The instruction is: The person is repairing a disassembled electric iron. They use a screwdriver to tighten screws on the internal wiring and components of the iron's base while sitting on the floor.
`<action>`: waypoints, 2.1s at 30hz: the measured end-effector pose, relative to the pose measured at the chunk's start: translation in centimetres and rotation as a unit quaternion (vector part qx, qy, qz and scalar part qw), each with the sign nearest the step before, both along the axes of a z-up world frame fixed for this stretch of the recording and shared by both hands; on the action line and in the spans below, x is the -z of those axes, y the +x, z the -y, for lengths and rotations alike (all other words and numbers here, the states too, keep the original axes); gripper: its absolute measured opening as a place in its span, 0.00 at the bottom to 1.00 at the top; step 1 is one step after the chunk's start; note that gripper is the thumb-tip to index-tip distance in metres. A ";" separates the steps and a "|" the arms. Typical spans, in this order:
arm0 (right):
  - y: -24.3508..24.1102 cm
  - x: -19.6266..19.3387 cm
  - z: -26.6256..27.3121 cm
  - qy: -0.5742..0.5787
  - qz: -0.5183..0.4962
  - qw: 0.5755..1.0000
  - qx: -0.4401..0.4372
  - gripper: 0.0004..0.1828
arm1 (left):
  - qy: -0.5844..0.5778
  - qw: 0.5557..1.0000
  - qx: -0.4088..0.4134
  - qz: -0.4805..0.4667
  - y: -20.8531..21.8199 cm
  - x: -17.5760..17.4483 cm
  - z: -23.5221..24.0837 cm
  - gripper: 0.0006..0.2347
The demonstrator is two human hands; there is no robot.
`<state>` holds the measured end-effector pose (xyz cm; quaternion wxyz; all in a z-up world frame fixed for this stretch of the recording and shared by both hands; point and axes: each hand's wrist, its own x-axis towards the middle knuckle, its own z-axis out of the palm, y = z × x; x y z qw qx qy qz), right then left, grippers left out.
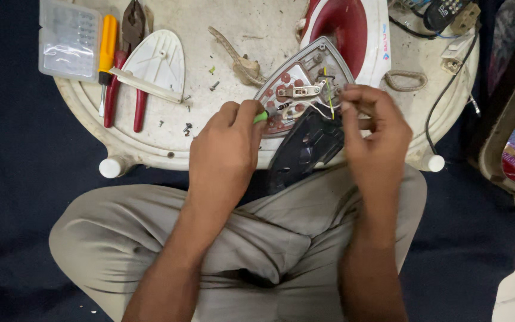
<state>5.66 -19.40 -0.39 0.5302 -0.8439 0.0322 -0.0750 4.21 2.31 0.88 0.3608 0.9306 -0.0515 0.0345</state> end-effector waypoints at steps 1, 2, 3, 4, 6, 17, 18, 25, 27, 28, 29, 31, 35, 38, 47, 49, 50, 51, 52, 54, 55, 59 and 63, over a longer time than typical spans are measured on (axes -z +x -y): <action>0.0 -0.1 0.5 -0.007 -0.010 1.000 -0.007 0.10 | -0.010 1.000 -0.007 0.002 -0.1 0.0 0.1 0.07; 0.1 -0.2 0.9 -0.015 -0.018 1.000 -0.013 0.10 | -0.021 1.000 -0.014 0.006 -0.1 0.0 0.1 0.07; 0.1 -0.3 1.2 -0.022 -0.027 0.999 -0.020 0.11 | -0.031 0.999 -0.020 0.009 -0.2 -0.1 0.2 0.07; 0.0 -0.5 1.5 -0.063 -0.017 0.997 -0.037 0.13 | -0.034 0.999 -0.016 0.004 -0.2 -0.1 0.2 0.07; -0.2 -0.9 2.0 -0.143 0.003 0.987 -0.072 0.17 | -0.040 0.999 -0.009 -0.005 -0.1 -0.1 0.1 0.08; 0.3 -1.3 1.1 -0.229 0.042 0.968 -0.096 0.14 | -0.178 0.981 -0.011 -0.071 -0.1 0.0 0.5 0.09; 0.3 -1.3 1.0 -0.229 0.050 0.967 -0.103 0.13 | -0.190 0.980 -0.002 -0.058 -0.2 0.2 0.7 0.10; 0.6 -0.4 1.0 -0.189 0.059 0.978 -0.065 0.07 | -0.116 0.990 -0.003 -0.077 -0.7 2.8 2.6 0.10; 0.5 0.0 1.3 -0.136 0.053 0.988 -0.054 0.08 | -0.115 0.990 -0.016 -0.085 -0.7 3.6 3.1 0.10; 0.5 0.2 1.6 -0.116 0.051 0.991 -0.039 0.08 | -0.131 0.988 -0.020 -0.082 -0.8 4.0 3.4 0.12; 0.4 0.3 1.9 -0.096 0.049 0.994 -0.024 0.09 | -0.147 0.986 -0.025 -0.079 -0.8 4.3 3.7 0.13; 0.2 0.5 2.9 -0.100 0.029 0.995 -0.008 0.10 | -0.163 0.985 -0.028 -0.049 -1.1 4.8 4.1 0.16; 0.0 1.2 4.1 -0.120 -0.059 0.991 -0.026 0.21 | -0.109 0.993 -0.031 -0.029 -0.9 5.6 5.0 0.15; 0.0 1.5 4.6 -0.140 -0.117 0.982 -0.057 0.23 | -0.082 0.995 -0.029 -0.057 -0.3 5.7 5.0 0.12; 0.4 1.6 4.6 0.176 -0.154 0.972 0.034 0.14 | -0.166 0.968 -0.093 -0.167 1.0 5.2 3.1 0.15; 0.4 1.5 4.4 0.245 -0.145 0.957 0.048 0.12 | -0.257 0.938 -0.101 -0.209 1.3 5.4 2.7 0.15; 0.4 1.4 4.2 0.284 -0.138 0.947 0.053 0.12 | -0.320 0.917 -0.093 -0.218 1.4 5.5 2.5 0.15; 0.4 1.3 4.0 0.322 -0.130 0.936 0.058 0.12 | -0.382 0.892 -0.084 -0.226 1.5 5.6 2.4 0.15; 0.4 1.2 3.7 0.352 -0.128 0.926 0.055 0.11 | -0.428 0.862 -0.090 -0.256 1.6 5.6 2.3 0.14; 0.4 1.0 3.2 0.410 -0.124 0.902 0.049 0.11 | -0.514 0.792 -0.103 -0.312 1.7 5.6 2.2 0.13; 0.4 0.9 3.0 0.403 -0.115 0.907 0.033 0.13 | -0.544 0.764 -0.107 -0.329 1.6 5.5 2.1 0.12; 0.5 1.1 1.9 0.328 -0.054 0.941 -0.054 0.22 | -0.584 0.697 -0.108 -0.402 1.4 5.3 2.3 0.11; 1.0 1.6 1.1 0.259 -0.004 0.960 -0.104 0.27 | -0.604 0.681 -0.065 -0.410 1.1 5.3 2.5 0.11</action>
